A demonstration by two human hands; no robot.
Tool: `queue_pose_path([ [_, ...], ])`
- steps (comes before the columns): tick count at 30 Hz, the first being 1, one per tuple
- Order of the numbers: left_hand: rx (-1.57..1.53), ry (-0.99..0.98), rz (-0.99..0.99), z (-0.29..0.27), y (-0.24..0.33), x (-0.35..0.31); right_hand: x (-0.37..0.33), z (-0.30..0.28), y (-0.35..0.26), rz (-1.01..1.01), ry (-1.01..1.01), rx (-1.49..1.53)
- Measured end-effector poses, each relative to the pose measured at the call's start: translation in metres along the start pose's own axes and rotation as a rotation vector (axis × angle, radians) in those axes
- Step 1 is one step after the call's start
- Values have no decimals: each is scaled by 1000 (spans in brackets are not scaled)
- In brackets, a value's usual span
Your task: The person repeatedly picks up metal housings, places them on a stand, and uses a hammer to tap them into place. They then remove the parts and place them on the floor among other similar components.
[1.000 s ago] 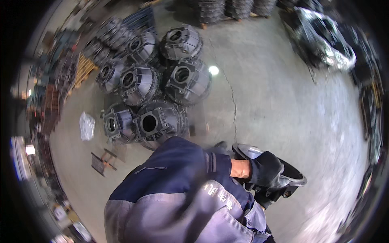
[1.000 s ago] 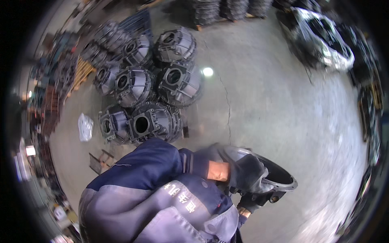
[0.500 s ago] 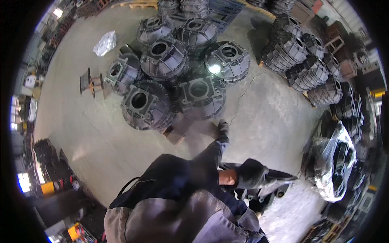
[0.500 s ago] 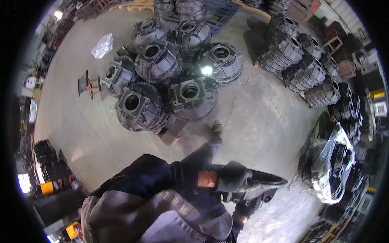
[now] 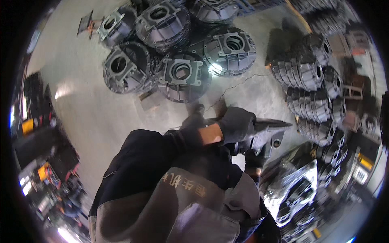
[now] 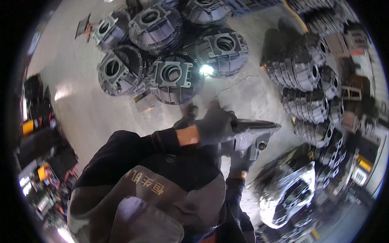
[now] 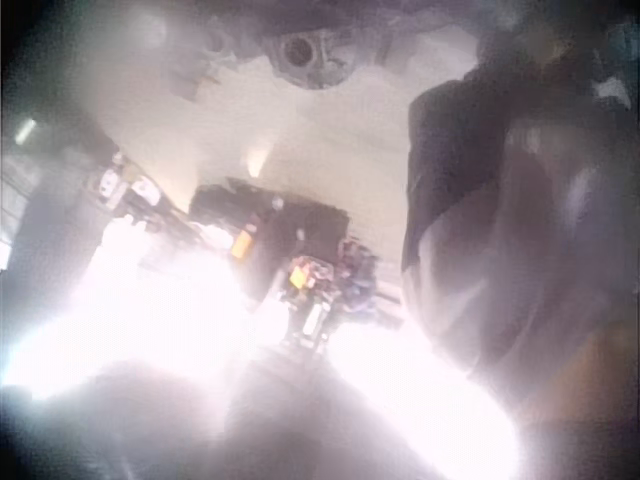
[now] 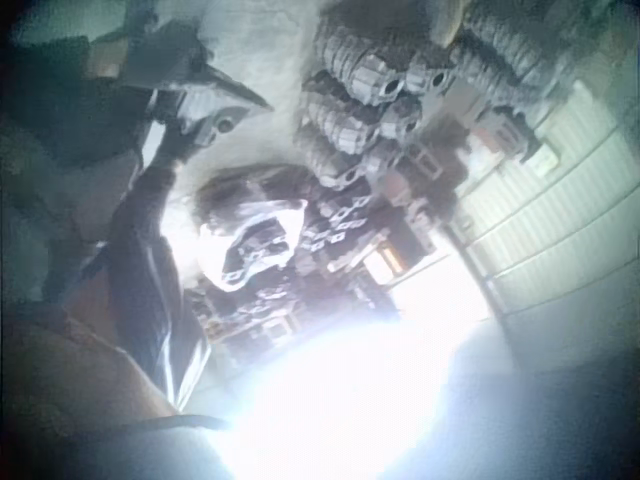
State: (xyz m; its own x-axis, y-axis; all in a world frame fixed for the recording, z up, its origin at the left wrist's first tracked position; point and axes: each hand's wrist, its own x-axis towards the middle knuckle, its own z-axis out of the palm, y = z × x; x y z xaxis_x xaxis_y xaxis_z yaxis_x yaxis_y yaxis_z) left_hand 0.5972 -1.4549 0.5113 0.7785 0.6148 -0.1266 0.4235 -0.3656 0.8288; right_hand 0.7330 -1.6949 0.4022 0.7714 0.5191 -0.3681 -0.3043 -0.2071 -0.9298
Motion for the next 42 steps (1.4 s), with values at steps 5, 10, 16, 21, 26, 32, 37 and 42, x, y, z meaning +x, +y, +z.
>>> queue_pose_path([
  [5,-32,306,-146,5,-8,44,142,25,-46,6,-150,-137],
  [10,-363,596,-496,1,-12,61,235,81,-95,421,-464,220],
  [16,-535,917,-685,-9,-32,51,254,181,-134,500,-712,-45],
  [21,-591,1129,-735,-7,-36,41,267,234,-136,614,-870,-87],
  [26,-588,1385,-738,1,-40,53,292,274,-126,377,-1175,-288],
  [32,-684,1606,-637,22,-27,102,346,296,-133,383,-1231,-449],
  [37,-654,1592,-740,32,-33,160,406,311,-157,740,-1017,-358],
  [42,-317,1477,-885,72,-64,145,451,329,-173,665,-1089,-509],
])
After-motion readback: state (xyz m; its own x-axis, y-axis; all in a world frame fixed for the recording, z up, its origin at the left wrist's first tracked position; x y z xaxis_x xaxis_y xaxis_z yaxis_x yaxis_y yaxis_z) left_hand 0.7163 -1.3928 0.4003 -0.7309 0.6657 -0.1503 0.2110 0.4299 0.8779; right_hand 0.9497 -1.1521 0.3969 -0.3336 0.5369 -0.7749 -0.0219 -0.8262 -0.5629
